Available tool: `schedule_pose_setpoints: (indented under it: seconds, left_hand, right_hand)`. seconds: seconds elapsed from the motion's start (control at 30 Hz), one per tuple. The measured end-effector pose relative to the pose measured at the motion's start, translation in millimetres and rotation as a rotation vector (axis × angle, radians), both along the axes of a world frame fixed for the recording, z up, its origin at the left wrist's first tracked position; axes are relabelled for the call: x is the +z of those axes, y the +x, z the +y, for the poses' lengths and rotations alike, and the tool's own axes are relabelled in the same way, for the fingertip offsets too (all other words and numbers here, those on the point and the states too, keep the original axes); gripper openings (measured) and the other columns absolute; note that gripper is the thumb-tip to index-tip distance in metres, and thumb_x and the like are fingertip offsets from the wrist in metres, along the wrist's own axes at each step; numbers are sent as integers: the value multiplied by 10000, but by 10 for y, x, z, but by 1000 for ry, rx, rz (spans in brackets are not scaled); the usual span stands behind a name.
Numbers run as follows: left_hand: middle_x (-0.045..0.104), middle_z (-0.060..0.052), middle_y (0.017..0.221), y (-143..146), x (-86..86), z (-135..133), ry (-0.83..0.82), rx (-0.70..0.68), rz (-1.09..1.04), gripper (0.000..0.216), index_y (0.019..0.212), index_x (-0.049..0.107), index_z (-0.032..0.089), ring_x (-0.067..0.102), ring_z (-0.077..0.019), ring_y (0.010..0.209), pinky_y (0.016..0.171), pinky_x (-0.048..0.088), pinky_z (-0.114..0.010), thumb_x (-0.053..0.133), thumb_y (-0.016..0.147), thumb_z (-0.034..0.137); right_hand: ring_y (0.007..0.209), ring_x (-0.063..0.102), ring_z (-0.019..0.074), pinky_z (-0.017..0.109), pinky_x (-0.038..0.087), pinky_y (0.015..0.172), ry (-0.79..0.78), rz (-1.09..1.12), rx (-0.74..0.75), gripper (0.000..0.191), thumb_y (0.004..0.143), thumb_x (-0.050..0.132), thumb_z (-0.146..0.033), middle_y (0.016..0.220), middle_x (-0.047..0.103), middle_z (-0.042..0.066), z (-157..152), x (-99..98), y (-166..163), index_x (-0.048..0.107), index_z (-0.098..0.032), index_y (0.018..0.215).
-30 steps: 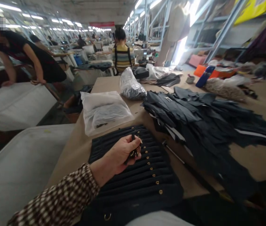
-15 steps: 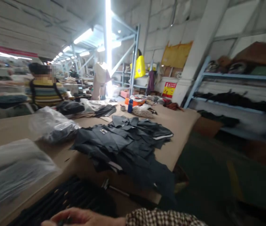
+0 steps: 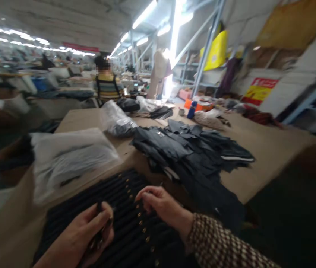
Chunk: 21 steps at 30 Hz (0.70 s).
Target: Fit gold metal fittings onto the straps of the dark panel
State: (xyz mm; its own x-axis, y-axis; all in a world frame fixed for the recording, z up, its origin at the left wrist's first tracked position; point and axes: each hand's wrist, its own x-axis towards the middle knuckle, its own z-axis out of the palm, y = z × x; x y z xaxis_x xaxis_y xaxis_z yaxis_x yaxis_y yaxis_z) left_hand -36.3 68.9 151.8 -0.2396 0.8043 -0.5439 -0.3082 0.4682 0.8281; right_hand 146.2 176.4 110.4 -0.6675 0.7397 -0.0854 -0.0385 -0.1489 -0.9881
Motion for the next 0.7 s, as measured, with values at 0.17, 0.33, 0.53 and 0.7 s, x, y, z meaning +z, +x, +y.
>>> schedule_pose_setpoints:
  seconds: [0.17, 0.33, 0.53, 0.7]
  left_hand:
    - [519, 44, 518, 84, -51, -131, -16, -131, -11, 395, 780, 501, 197, 370, -54, 401, 311, 199, -113, 712, 695, 520]
    - [485, 56, 526, 162, -167, -143, -87, -127, -20, 355, 811, 518, 186, 371, -54, 404, 313, 195, -115, 692, 712, 480]
    - [489, 49, 540, 183, -165, -91, -66, -141, -53, 367, 829, 531, 172, 380, -53, 416, 311, 195, -119, 694, 712, 479]
    - [475, 60, 553, 161, -218, -101, -72, -124, -169, 432, 826, 505, 188, 416, -60, 417, 306, 200, -124, 738, 665, 514]
  right_hand:
    - [532, 424, 69, 214, 322, 521, 147, -138, 176, 175, 848, 528, -277, 564, 481, -58, -26, 59, 41, 641, -151, 893]
    - [635, 564, 90, 225, 433, 628, 232, -123, 252, 29, 864, 510, -190, 689, 599, -36, -200, 21, -22, 508, -194, 892]
    - [540, 501, 71, 193, 393, 525, 308, -105, 221, 69, 820, 574, -177, 621, 543, -51, -157, 47, -171, 537, -179, 761]
    - [589, 466, 82, 202, 369, 548, 474, 3, 223, 144, 793, 651, -221, 618, 528, -31, -76, 27, -203, 600, -159, 673]
